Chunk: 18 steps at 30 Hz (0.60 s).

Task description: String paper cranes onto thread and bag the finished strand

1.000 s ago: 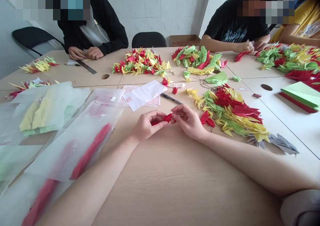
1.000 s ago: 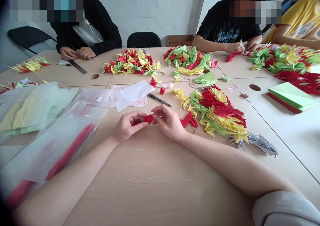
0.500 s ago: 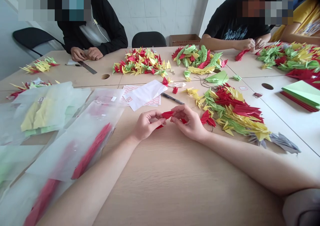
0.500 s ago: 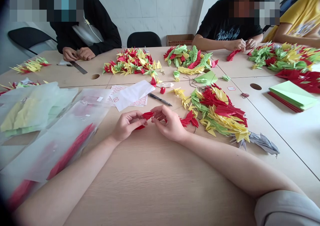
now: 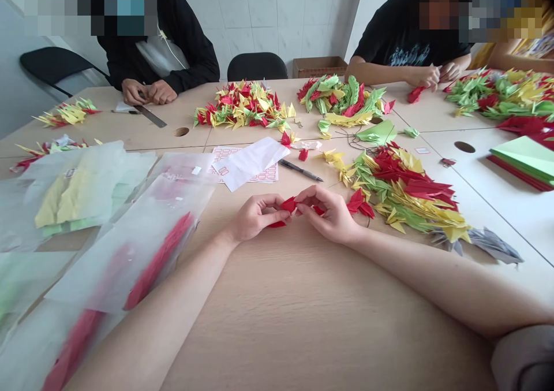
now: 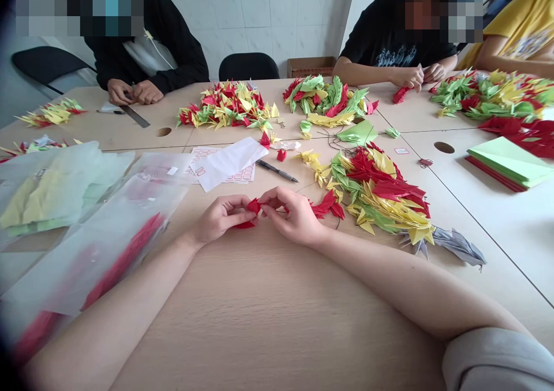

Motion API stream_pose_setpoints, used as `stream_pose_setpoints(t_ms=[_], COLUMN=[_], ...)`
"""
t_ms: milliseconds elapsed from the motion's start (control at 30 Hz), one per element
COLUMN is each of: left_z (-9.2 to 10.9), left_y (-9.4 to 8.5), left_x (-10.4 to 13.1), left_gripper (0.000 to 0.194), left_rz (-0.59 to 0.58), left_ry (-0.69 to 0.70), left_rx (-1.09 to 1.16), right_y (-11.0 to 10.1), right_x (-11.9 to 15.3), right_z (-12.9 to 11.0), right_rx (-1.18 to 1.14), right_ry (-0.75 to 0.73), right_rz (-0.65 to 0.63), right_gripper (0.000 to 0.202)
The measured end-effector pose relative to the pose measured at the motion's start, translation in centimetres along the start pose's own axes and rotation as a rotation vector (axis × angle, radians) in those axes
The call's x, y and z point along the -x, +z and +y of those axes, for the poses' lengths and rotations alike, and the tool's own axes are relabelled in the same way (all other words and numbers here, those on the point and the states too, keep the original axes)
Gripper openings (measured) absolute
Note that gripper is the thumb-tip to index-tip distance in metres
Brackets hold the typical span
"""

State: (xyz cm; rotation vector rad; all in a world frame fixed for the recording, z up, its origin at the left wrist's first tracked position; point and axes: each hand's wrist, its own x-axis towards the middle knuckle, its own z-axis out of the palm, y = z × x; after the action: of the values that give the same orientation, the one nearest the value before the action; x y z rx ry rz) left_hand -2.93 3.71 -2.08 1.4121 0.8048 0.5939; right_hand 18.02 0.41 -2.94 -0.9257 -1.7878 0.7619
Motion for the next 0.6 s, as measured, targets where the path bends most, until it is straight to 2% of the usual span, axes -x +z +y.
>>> stream_pose_setpoints(t_ms=[300,467,600], left_z=[-0.38,-0.41,-0.72], left_y=[0.23,0.59,0.78], left_x=[-0.17,-0.29,-0.34], left_gripper=[0.029,0.028,0.024], left_rz=[0.132,0.281,0.314], left_ry=[0.07,0.119,0.182], left_rx=[0.01,0.013,-0.046], right_y=[-0.31,-0.19,0.04], right_x=[-0.11,-0.12,-0.25], right_z=[-0.11,-0.01,0.36], right_rx=[0.01,-0.046,0.079], right_ry=[-0.01,0.056,0.019], right_rz=[-0.07,-0.019,0.009], right_gripper=[0.004,0.01,0.014])
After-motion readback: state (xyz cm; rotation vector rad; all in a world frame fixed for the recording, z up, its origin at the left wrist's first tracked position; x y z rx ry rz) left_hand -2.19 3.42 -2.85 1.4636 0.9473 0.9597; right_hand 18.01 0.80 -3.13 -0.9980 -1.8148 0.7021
